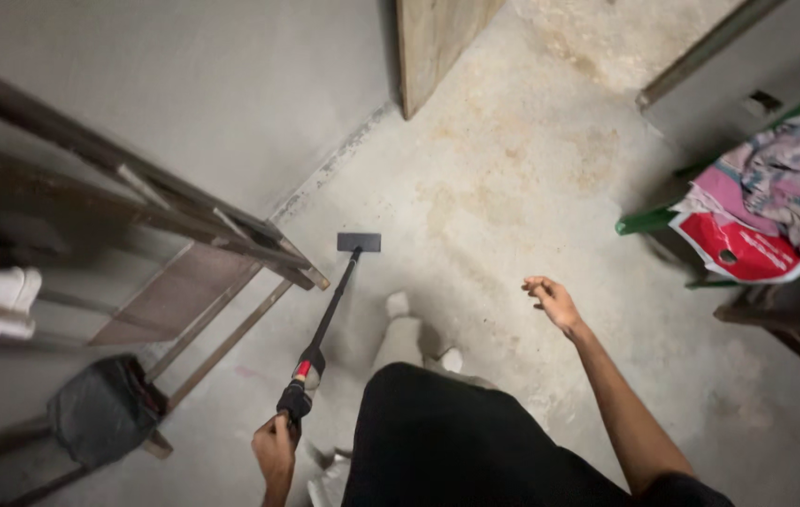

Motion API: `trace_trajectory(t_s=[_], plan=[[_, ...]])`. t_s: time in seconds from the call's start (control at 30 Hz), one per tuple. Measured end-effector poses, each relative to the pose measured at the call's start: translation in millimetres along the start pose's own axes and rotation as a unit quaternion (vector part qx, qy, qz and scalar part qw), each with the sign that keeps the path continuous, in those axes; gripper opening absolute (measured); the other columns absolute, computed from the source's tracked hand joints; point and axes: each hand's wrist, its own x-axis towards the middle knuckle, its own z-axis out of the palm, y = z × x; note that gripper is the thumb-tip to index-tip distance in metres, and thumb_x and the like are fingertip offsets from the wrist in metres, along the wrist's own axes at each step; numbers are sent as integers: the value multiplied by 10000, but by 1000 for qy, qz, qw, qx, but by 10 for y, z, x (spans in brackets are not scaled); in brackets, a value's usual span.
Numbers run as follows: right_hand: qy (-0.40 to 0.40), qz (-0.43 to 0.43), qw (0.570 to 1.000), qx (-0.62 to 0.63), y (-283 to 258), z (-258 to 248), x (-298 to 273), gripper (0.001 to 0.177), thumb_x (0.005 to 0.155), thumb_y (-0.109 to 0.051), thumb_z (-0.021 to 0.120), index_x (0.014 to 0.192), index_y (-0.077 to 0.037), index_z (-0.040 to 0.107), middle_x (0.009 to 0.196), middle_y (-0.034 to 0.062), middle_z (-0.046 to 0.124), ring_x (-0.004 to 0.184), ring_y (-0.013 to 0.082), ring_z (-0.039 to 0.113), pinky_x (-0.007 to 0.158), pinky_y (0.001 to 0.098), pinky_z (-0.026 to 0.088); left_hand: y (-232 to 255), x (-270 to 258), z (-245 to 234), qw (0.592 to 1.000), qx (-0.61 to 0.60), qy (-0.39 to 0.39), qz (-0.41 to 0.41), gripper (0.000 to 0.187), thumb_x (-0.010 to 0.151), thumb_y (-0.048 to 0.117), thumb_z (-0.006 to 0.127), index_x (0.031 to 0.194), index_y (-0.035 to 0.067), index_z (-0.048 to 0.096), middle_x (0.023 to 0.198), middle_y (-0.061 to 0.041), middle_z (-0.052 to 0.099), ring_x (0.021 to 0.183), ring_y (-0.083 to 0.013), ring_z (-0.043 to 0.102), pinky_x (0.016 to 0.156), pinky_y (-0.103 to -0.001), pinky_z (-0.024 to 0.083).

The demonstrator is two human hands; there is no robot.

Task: The person vacuums the floor using a handheld vacuum, moving the tool along the edges of the walls and under the bed and furniture.

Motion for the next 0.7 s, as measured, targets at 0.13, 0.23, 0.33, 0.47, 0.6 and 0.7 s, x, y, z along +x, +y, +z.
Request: trace_trajectory(t_s=[0.13,0.23,0.33,0.47,0.6,0.7], plan=[[36,29,999,12,55,237,-197,372,1050,-311,492,1304,-81,636,1268,60,700,1146,187,631,947,389,539,373,918,472,998,-8,-26,48,532,972,395,582,763,-86,671,583,-115,598,547,-211,535,562,-404,438],[56,27,997,44,56,472,-329,382,1014,-259,496,1320,-74,631,1280,74,707,1171,191,635,962,385,533,836,1825,946,988,11,-23,150,554,980,457,585,859,-66,720,655,-121,649,598,-246,621,616,-424,466],[101,65,992,37,-42,761,-424,384,1035,-285,484,1331,-80,619,1295,74,689,1198,197,626,977,380,528,1386,2560,1319,995,8,-76,70,618,938,503,561,804,-74,739,653,-155,684,624,-296,667,653,-453,506],[145,81,984,67,-256,1300,-480,391,1026,-272,488,1329,-68,627,1291,78,699,1180,231,631,966,388,530,2074,3212,1455,988,43,-111,102,636,940,550,531,817,-44,722,637,-142,680,634,-290,677,675,-445,505],[178,83,976,90,-443,1783,-406,396,1035,-284,499,1336,-56,615,1286,80,698,1210,210,621,981,380,520,2267,3571,1309,985,30,-146,92,647,928,538,540,778,-71,700,635,-150,655,623,-307,673,635,-482,520],[185,81,974,101,-536,2101,-332,398,1028,-286,509,1334,-55,617,1285,77,697,1203,210,624,975,388,519,2193,3815,1274,977,52,-108,175,629,935,534,534,781,-43,730,610,-156,668,622,-323,667,688,-482,506]])
